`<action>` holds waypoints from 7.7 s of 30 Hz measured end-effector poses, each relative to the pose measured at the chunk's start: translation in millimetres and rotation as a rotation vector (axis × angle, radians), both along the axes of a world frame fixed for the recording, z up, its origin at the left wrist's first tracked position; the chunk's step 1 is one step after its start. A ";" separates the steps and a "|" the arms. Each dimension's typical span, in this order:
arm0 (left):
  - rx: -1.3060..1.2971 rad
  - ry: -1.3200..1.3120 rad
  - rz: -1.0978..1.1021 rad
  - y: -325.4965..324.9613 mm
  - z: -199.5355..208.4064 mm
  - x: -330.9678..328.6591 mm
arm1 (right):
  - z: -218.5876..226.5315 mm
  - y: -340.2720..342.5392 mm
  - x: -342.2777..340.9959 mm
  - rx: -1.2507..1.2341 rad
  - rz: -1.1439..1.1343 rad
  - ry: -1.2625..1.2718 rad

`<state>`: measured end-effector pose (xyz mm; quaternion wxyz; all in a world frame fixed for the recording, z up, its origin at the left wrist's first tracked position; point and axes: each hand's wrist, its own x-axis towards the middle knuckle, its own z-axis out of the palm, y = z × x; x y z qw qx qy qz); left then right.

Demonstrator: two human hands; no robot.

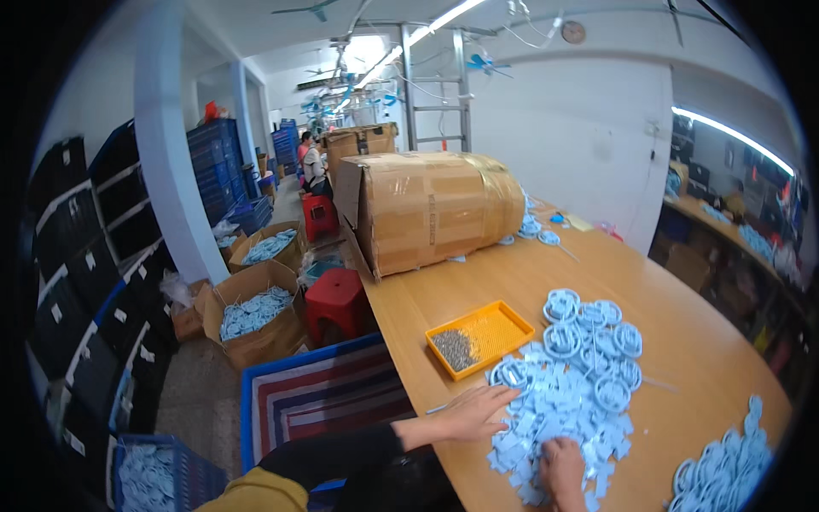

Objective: The person is assembling light-blue plastic toy components by inserting white rods and attaching small square plates.

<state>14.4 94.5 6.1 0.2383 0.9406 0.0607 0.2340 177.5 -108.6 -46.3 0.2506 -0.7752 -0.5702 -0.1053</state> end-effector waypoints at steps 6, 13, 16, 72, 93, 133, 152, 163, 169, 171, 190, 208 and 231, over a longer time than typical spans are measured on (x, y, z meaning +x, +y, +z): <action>0.005 0.401 0.469 68.9 -42.2 85.6 | 3.9 -10.9 5.3 0.080 0.044 0.265; -0.024 0.415 0.498 68.7 -40.6 99.0 | 56.0 -47.7 -8.5 0.103 -0.107 0.240; -0.081 0.382 0.452 62.6 -38.3 93.3 | 56.2 -49.7 -15.8 0.304 -0.050 0.292; -1.219 0.073 -0.191 -20.2 12.8 31.2 | 56.1 20.9 -29.2 0.174 0.064 0.967; 0.100 0.411 0.407 145.5 -42.3 15.2 | 31.3 -109.8 46.5 1.095 -0.345 1.511; -1.830 -0.784 0.036 67.5 -3.5 57.8 | 43.0 44.7 33.6 -0.134 0.187 -0.040; -1.658 -1.192 -0.082 60.9 51.3 -112.1 | 11.1 21.8 14.6 0.073 0.027 0.012; -1.728 -0.533 -0.148 8.2 6.3 -44.0 | 6.9 16.0 19.0 0.346 -0.139 0.807; -1.605 -0.442 -0.054 -6.5 2.5 -9.5 | 27.5 31.9 7.1 0.552 -0.172 1.218; -1.650 -0.522 -0.069 1.4 -9.4 -12.6 | 49.2 62.2 -17.9 0.528 -0.100 1.230; -1.637 -0.400 -0.105 1.4 6.3 -25.6 | 84.3 98.2 -65.2 0.447 0.127 0.503; -1.230 -0.303 -0.108 -10.7 8.8 -21.1 | 65.8 82.8 -48.7 0.370 0.251 1.408; -0.977 -0.134 -0.116 -64.3 2.6 22.1 | 53.8 -10.9 -37.2 0.427 0.047 1.515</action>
